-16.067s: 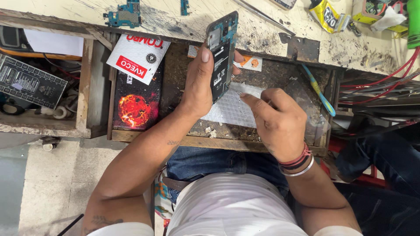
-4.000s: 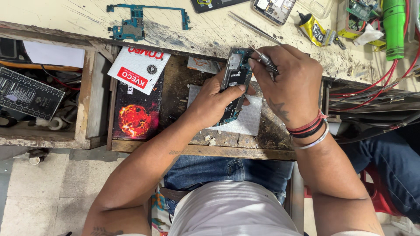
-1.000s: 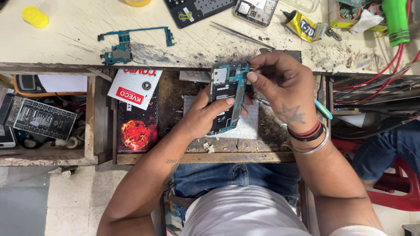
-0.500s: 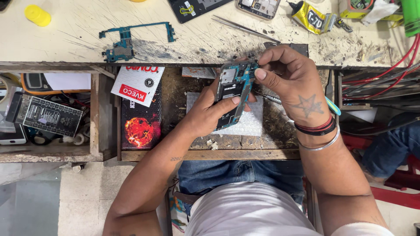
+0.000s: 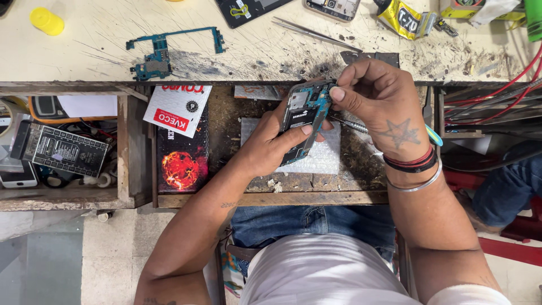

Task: The person disassembles a smartphone by removing the back cover and unscrewing internal components. They then reassemble the phone by placing the back cover and securing it with screws. The person also handles a circuit board and uses a screwdriver and tweezers during the process.

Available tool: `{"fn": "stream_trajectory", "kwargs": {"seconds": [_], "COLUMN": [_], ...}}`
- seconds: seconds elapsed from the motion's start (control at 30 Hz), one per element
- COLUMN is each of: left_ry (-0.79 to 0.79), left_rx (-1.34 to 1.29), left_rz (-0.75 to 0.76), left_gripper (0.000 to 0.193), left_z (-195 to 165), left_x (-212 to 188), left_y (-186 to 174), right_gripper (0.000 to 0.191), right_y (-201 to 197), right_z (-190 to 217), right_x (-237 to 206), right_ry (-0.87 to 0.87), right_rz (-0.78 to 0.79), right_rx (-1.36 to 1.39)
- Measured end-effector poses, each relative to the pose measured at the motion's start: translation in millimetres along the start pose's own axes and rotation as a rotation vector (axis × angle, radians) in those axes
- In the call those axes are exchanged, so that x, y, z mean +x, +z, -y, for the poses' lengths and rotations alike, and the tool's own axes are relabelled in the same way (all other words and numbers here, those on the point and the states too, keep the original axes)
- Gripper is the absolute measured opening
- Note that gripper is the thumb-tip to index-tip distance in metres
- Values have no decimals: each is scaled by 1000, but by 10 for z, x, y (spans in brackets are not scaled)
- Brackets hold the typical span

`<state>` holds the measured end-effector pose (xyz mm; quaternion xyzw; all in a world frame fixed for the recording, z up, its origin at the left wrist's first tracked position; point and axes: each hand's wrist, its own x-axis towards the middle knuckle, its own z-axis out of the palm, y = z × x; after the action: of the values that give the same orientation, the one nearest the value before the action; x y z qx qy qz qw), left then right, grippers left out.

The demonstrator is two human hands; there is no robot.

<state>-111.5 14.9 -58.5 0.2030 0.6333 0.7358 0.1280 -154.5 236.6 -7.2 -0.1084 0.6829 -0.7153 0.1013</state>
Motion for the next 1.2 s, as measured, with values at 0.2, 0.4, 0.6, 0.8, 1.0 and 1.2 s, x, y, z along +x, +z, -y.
{"fn": "stream_trajectory", "kwargs": {"seconds": [0.2, 0.4, 0.6, 0.8, 1.0, 1.2], "left_ry": [-8, -35, -105, -70, -72, -55], "left_rx": [-66, -71, -230, -325, -341, -390], "left_rz": [18, -2, -9, 20, 20, 15], "left_gripper": [65, 45, 43, 47, 48, 48], "left_z": [22, 60, 94, 111, 112, 107], "left_x": [7, 3, 5, 12, 8, -1], "left_y": [13, 27, 31, 31, 36, 41], "right_gripper": [14, 13, 12, 13, 12, 12], "right_y": [-37, -49, -64, -59, -54, -59], "right_z": [2, 4, 6, -22, -54, -79], "right_x": [-2, -13, -29, -27, -43, -49], "right_ry": [14, 0, -3, -12, -26, -66], "right_rz": [16, 30, 43, 46, 25, 56], "right_rx": [20, 27, 19, 39, 39, 30]}}
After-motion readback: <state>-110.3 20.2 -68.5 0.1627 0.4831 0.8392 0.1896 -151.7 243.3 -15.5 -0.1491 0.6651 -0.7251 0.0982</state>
